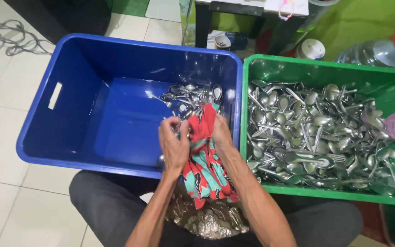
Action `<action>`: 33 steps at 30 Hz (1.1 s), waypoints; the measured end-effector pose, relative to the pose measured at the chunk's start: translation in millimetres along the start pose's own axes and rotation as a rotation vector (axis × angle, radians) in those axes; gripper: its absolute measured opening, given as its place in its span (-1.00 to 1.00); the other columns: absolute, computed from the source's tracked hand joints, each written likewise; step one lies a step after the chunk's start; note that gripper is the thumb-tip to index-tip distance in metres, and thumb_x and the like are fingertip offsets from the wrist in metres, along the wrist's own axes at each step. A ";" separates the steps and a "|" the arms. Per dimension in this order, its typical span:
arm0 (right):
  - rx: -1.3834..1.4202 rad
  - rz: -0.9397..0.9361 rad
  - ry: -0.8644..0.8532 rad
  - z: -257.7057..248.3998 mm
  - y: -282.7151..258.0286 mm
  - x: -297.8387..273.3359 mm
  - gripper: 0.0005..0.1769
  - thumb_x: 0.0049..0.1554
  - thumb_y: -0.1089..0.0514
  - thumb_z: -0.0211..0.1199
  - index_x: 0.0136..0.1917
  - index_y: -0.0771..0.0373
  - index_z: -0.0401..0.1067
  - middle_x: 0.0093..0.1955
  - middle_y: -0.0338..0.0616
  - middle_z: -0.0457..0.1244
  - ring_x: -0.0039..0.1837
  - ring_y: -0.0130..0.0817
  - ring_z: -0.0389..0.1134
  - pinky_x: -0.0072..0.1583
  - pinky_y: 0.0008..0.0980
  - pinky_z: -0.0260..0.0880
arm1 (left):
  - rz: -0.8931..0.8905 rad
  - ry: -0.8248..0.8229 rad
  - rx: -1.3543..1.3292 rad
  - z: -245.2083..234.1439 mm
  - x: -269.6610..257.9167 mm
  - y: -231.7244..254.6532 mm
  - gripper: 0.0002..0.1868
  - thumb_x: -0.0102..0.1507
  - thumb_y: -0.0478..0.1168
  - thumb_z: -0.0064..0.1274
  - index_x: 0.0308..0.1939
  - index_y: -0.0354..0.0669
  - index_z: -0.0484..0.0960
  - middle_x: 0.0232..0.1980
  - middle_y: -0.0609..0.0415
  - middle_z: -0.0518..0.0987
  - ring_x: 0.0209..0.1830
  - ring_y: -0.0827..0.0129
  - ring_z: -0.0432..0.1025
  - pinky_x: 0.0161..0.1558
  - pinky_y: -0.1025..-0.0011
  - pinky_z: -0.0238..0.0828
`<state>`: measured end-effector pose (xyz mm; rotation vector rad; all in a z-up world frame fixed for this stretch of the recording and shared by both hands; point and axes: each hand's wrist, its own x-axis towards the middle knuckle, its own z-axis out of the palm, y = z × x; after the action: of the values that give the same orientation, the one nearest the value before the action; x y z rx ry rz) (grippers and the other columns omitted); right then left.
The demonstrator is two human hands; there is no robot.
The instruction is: Wiping spoons and forks with a cloth and moving them between bins.
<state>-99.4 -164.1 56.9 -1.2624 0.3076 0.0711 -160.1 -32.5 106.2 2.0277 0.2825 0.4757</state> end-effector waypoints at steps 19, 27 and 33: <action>-0.296 -0.244 -0.162 15.9 -46.6 -42.9 -0.71 0.18 0.15 0.06 -0.37 0.15 0.39 -0.46 -0.24 0.15 -0.33 -0.41 0.18 -0.22 -0.37 0.26 | -0.083 -0.471 -0.150 -22.5 12.8 31.5 -0.59 0.41 0.06 -0.15 -0.16 -0.24 0.55 -0.12 -0.28 0.61 0.05 -0.22 0.48 0.16 -0.07 0.31; -0.556 0.011 -0.458 11.1 -26.2 -32.1 -0.66 0.13 0.03 0.07 -0.46 0.05 0.35 -0.56 -0.34 0.16 -0.47 -0.45 0.21 -0.35 -0.43 0.19 | 0.047 -0.335 -0.338 5.8 92.9 -23.3 -0.36 0.53 0.02 -0.42 -0.33 -0.01 0.80 -0.36 0.02 0.72 -0.27 0.26 0.56 0.07 0.32 0.37; -0.495 -0.035 -0.460 0.5 23.6 -5.3 -0.67 0.21 0.13 0.00 -0.38 0.21 0.33 -0.52 -0.19 0.11 -0.40 -0.31 0.16 -0.28 -0.26 0.23 | -0.204 -0.249 -0.613 8.3 89.6 -3.9 -0.36 0.52 0.03 -0.49 -0.22 -0.37 0.62 -0.20 -0.30 0.70 -0.23 0.10 0.66 -0.02 0.31 0.56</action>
<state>-109.5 -155.7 36.6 -1.6928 -0.1430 0.4212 -76.1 -2.2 118.2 1.4201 0.1608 0.1487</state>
